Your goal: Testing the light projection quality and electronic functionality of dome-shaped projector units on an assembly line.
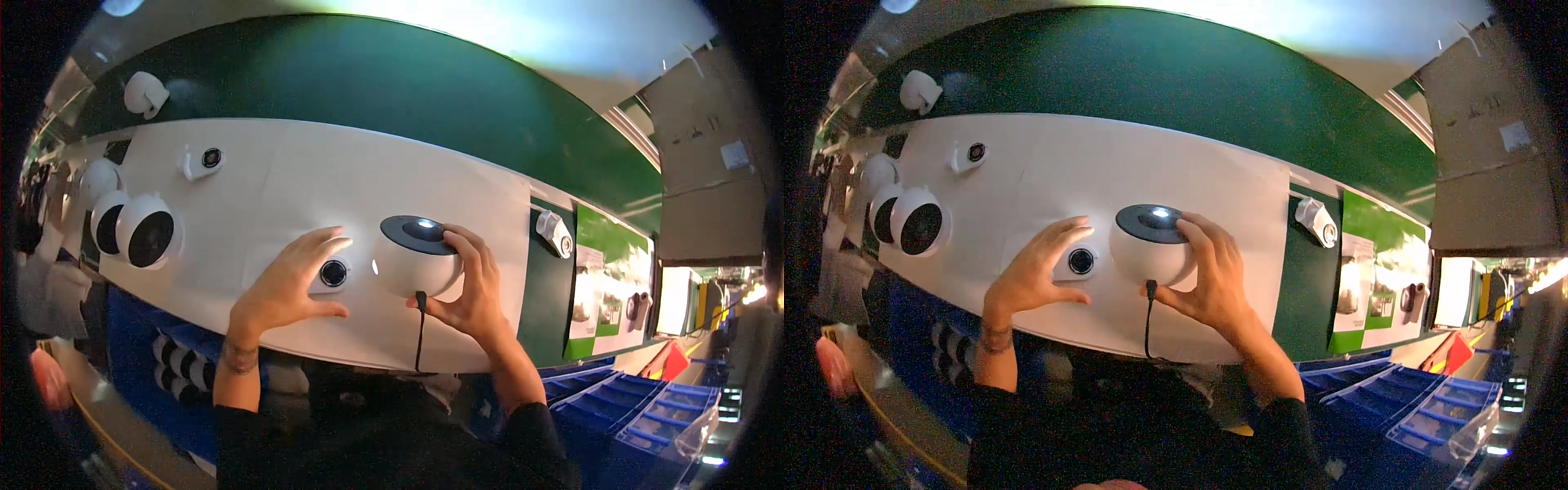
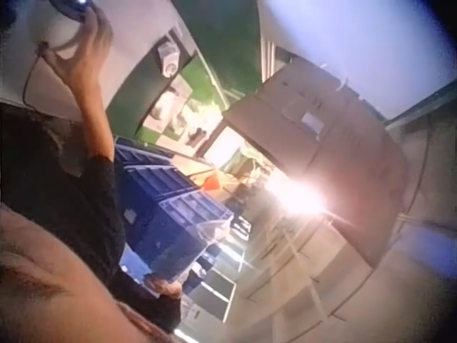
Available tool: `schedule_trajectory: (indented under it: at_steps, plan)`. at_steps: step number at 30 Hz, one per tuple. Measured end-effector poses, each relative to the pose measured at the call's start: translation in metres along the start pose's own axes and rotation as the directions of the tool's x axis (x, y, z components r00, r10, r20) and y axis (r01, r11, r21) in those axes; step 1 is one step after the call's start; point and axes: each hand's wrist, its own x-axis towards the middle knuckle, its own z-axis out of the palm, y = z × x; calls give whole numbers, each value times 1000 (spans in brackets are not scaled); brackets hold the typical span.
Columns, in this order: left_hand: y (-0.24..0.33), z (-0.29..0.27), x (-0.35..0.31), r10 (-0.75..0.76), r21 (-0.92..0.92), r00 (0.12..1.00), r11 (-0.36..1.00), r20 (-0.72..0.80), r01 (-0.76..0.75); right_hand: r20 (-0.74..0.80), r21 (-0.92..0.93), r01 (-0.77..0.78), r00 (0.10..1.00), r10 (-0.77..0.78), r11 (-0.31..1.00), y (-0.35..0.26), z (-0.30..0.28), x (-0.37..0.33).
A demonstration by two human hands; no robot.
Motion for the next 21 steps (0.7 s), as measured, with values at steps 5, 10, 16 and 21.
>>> schedule_trajectory:
  at_steps: [5, 10, 16, 21]
  plan:
    - [-12, -9, -30, -110, 145, 994, 983, -24, 112, -26, 54, -7, 1000, 8, 999, 0, 5, -2]
    - [-22, 6, -39, -45, 171, 990, 983, -137, 68, -15, 56, 1, 1000, 0, 998, 3, 5, -3]
    - [-11, -8, -23, -35, -173, 990, 985, -134, 11, -11, 53, -5, 1000, 5, 999, 0, 4, -1]
    - [-18, -11, 6, -44, -282, 998, 958, 45, 55, -17, 59, -3, 1000, 4, 998, 2, 5, -3]
